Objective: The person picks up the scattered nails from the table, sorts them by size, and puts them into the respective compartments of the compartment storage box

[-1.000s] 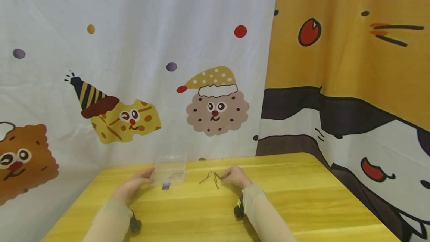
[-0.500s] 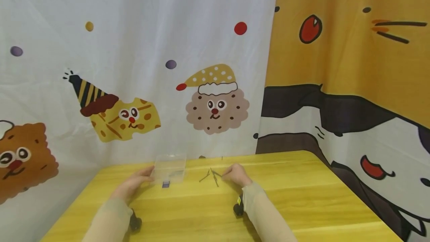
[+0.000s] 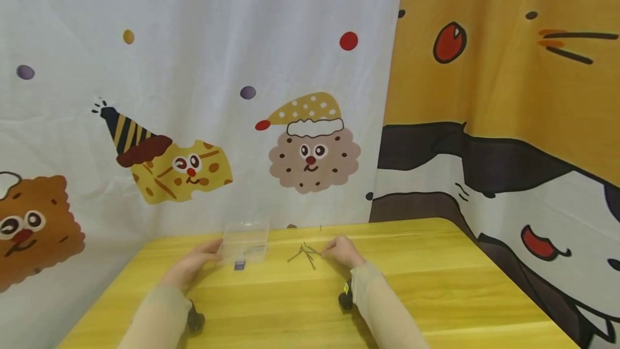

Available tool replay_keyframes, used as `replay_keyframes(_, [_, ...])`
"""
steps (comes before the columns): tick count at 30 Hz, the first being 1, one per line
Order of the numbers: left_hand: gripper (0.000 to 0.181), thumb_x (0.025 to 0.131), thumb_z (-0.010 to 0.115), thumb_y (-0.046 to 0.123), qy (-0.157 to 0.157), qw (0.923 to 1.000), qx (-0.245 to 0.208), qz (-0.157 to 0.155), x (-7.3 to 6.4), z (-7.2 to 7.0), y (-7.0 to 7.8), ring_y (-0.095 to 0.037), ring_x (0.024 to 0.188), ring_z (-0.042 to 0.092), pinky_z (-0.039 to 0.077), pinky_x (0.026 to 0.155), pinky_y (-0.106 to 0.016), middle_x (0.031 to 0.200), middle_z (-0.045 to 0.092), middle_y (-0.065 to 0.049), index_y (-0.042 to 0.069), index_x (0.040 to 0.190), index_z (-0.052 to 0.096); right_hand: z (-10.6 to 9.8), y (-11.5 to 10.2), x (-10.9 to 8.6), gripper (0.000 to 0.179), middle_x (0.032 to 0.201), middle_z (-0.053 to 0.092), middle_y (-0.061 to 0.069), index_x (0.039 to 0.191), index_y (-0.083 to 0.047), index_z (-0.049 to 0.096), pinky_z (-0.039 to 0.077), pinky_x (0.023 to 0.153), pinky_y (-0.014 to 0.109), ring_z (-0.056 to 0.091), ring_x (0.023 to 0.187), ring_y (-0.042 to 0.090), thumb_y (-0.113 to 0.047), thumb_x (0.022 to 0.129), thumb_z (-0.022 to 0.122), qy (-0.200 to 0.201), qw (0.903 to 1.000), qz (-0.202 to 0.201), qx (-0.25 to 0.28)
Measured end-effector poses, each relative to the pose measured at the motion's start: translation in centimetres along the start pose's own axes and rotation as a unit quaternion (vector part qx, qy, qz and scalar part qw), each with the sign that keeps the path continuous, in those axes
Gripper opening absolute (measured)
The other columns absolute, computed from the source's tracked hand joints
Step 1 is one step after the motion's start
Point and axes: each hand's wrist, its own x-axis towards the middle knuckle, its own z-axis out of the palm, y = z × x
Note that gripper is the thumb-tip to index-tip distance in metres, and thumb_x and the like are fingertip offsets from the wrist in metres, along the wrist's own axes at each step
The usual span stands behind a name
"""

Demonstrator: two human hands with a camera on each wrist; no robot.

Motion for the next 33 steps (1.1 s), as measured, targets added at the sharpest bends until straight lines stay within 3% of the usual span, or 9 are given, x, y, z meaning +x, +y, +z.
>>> replay_keyframes(5, [0.071, 0.087, 0.067, 0.007, 0.001, 1.0, 0.0, -0.005, -0.2, 0.0, 0.2, -0.046, 0.139, 0.023, 0.015, 0.11, -0.062, 0.151, 0.029, -0.028, -0.004, 0.148, 0.033, -0.3, 0.0, 0.5, 0.009, 0.067, 0.063, 0.003, 0.087, -0.001, 0.077, 0.037, 0.051, 0.025, 0.044, 0.054, 0.011, -0.008, 0.085, 0.072, -0.023, 0.9994, 0.013, 0.023])
replay_keyframes(12, [0.072, 0.087, 0.068, 0.008, 0.001, 1.0, 0.001, -0.007, -0.3, -0.1, 0.3, -0.047, 0.139, 0.023, 0.013, 0.11, -0.063, 0.151, 0.029, -0.029, -0.003, 0.148, 0.033, -1.2, -0.9, 0.7, 0.014, 0.069, 0.064, 0.012, 0.094, 0.006, 0.074, 0.035, 0.05, 0.026, 0.039, 0.051, 0.012, -0.004, 0.089, 0.065, -0.04, 0.9968, 0.039, 0.058])
replay_keyframes(20, [0.071, 0.087, 0.067, 0.008, -0.004, 1.0, 0.007, -0.001, -0.2, -0.2, 0.3, -0.047, 0.139, 0.023, 0.014, 0.109, -0.064, 0.15, 0.029, -0.029, -0.004, 0.148, 0.033, -3.0, -1.7, 1.1, 0.025, 0.091, 0.066, 0.023, 0.109, 0.015, 0.066, 0.045, 0.06, 0.033, 0.043, 0.057, 0.015, -0.004, 0.095, 0.057, -0.052, 0.9969, 0.0, 0.06])
replay_keyframes(23, [0.07, 0.088, 0.067, 0.007, -0.006, 1.0, 0.008, 0.001, -0.2, -0.1, 0.4, -0.047, 0.139, 0.023, 0.015, 0.109, -0.064, 0.15, 0.029, -0.03, -0.004, 0.148, 0.033, -3.5, -1.8, 1.7, 0.026, 0.093, 0.062, 0.027, 0.112, 0.015, 0.063, 0.043, 0.06, 0.035, 0.04, 0.058, 0.016, -0.005, 0.098, 0.054, -0.052, 0.9958, -0.018, 0.073])
replay_keyframes(28, [0.071, 0.087, 0.067, 0.007, -0.006, 0.9999, 0.01, 0.001, -0.2, -0.2, 0.4, -0.047, 0.139, 0.023, 0.015, 0.109, -0.063, 0.15, 0.029, -0.029, -0.004, 0.148, 0.032, -4.0, -2.0, 3.1, 0.021, 0.083, 0.058, 0.018, 0.103, 0.008, 0.066, 0.041, 0.059, 0.035, 0.041, 0.06, 0.015, -0.009, 0.099, 0.053, -0.041, 0.9966, -0.025, 0.067])
replay_keyframes(33, [0.072, 0.087, 0.067, 0.007, -0.008, 1.0, 0.004, -0.003, -0.6, -0.1, 0.4, -0.047, 0.139, 0.021, 0.014, 0.11, -0.063, 0.151, 0.028, -0.028, -0.003, 0.149, 0.031, -4.6, -3.1, 3.4, 0.024, 0.092, 0.06, 0.017, 0.109, 0.009, 0.064, 0.046, 0.071, 0.049, 0.05, 0.071, 0.024, -0.01, 0.099, 0.054, -0.03, 0.9974, -0.017, 0.064])
